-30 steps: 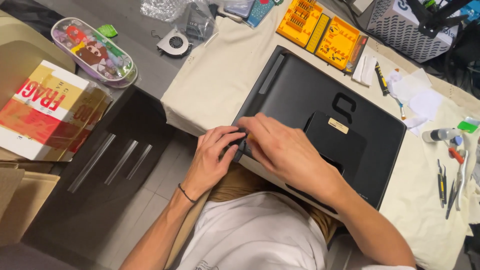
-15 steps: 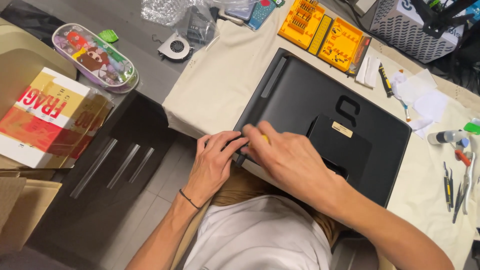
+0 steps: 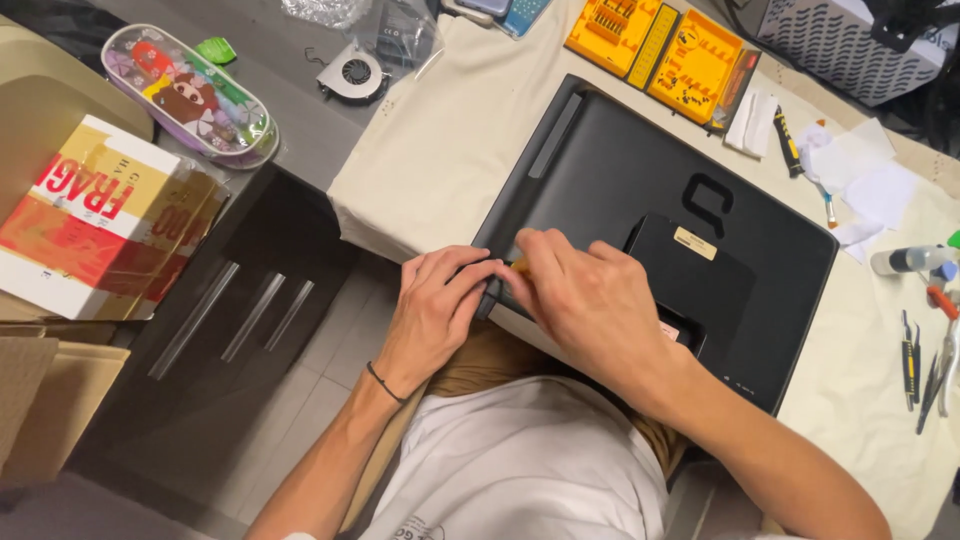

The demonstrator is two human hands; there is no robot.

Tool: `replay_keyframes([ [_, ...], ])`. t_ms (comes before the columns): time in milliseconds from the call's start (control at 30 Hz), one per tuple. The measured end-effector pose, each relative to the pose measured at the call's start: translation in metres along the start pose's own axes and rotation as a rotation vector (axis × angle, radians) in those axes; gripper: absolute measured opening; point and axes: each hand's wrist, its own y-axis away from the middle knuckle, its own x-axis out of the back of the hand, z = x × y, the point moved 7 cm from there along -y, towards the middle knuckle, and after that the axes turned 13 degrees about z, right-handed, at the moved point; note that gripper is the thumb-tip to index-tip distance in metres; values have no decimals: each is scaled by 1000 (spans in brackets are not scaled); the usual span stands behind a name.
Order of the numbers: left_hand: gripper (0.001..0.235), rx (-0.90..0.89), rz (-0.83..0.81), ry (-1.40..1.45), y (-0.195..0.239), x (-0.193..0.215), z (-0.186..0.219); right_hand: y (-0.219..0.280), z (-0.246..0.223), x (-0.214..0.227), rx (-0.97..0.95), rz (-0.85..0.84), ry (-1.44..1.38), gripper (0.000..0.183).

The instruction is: The person reassembles a disassembled electronic device, likely a monitor or TV, by connecting internal cables, installing feet, and securing the back cover with screws. The person uses a screwdriver to fasten the screws.

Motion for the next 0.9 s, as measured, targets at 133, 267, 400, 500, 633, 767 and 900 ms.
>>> replay_keyframes([
  [133, 11, 81, 83, 194, -24, -4, -7, -7, 8, 1, 3, 74, 79, 27],
  [267, 15, -3, 182, 235, -35, -12, -13, -11, -4, 9, 54, -128, -37, 34],
  [400, 12, -94, 237, 218, -31, -2, 2, -14, -6, 30, -66, -212, -345, 25],
  [500, 11, -111, 264, 166, -29, 1, 4, -7, -5, 23, -38, -214, -368, 44],
  [633, 9, -159, 187, 199, -32, -1, 10, 6, 9, 10, 85, 137, 257, 61],
  [767, 15, -117, 231, 236, -34, -8, 9, 14, 16, -4, 113, 226, 443, 82],
  [900, 23, -164, 191, 236, -34, -8, 7, -12, 3, 29, 86, 35, 164, 57],
])
